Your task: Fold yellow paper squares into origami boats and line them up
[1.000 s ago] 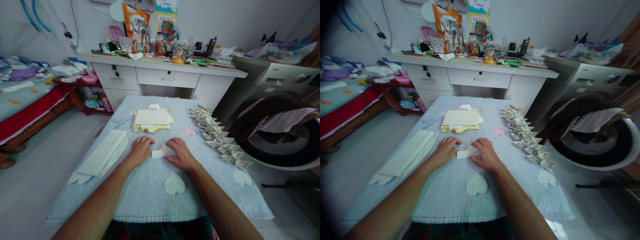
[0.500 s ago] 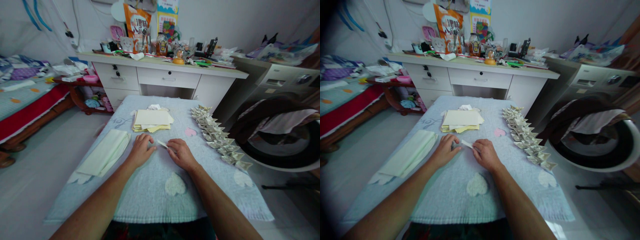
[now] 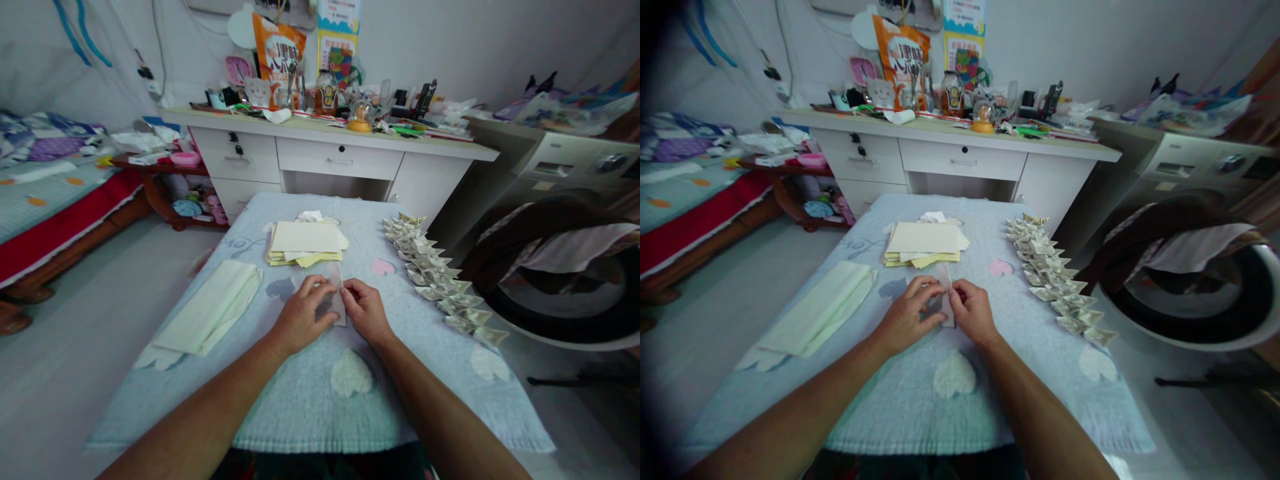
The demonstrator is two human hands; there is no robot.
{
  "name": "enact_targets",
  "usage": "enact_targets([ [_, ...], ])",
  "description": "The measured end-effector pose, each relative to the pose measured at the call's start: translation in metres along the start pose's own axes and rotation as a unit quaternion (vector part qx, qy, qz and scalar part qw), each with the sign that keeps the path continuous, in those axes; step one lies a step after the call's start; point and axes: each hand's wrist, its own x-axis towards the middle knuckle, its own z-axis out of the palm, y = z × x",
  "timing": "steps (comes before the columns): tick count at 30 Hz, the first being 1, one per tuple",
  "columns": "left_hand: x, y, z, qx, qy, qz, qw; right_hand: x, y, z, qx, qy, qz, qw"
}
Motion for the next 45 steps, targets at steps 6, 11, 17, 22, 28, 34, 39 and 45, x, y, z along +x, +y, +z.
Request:
enact_targets([
  [6, 0.001, -0.001, 0.001, -0.038, 0.001, -0.022, 0.999, -0.002, 0.0, 0.004, 0.186, -0.053, 0.101, 0.976],
  [11, 0.003, 0.001, 0.001, -0.083, 0.009, -0.014, 0.996, -0.003, -0.003, 0.004, 0.216, -0.076, 0.112, 0.967],
  [17, 0.005, 0.002, 0.001, -0.121, 0.013, -0.016, 0.992, -0.002, -0.004, 0.005, 0.244, -0.095, 0.101, 0.96],
  [22, 0.004, -0.001, -0.001, -0.208, 0.0, -0.035, 0.978, -0.002, -0.004, 0.005, 0.257, -0.095, 0.097, 0.957],
  [28, 0.004, -0.006, 0.0, -0.304, -0.032, -0.052, 0.951, -0.002, -0.004, 0.005, 0.27, -0.104, 0.096, 0.952],
  [34, 0.003, -0.011, 0.001, -0.372, -0.057, -0.083, 0.923, -0.002, -0.006, 0.004, 0.263, -0.111, 0.097, 0.953],
  [39, 0.003, -0.013, -0.001, -0.385, -0.063, -0.096, 0.916, -0.002, -0.005, 0.005, 0.255, -0.121, 0.095, 0.955],
  [45, 0.004, -0.01, -0.005, -0.431, -0.091, -0.118, 0.89, -0.003, -0.004, 0.005, 0.244, -0.126, 0.09, 0.957],
])
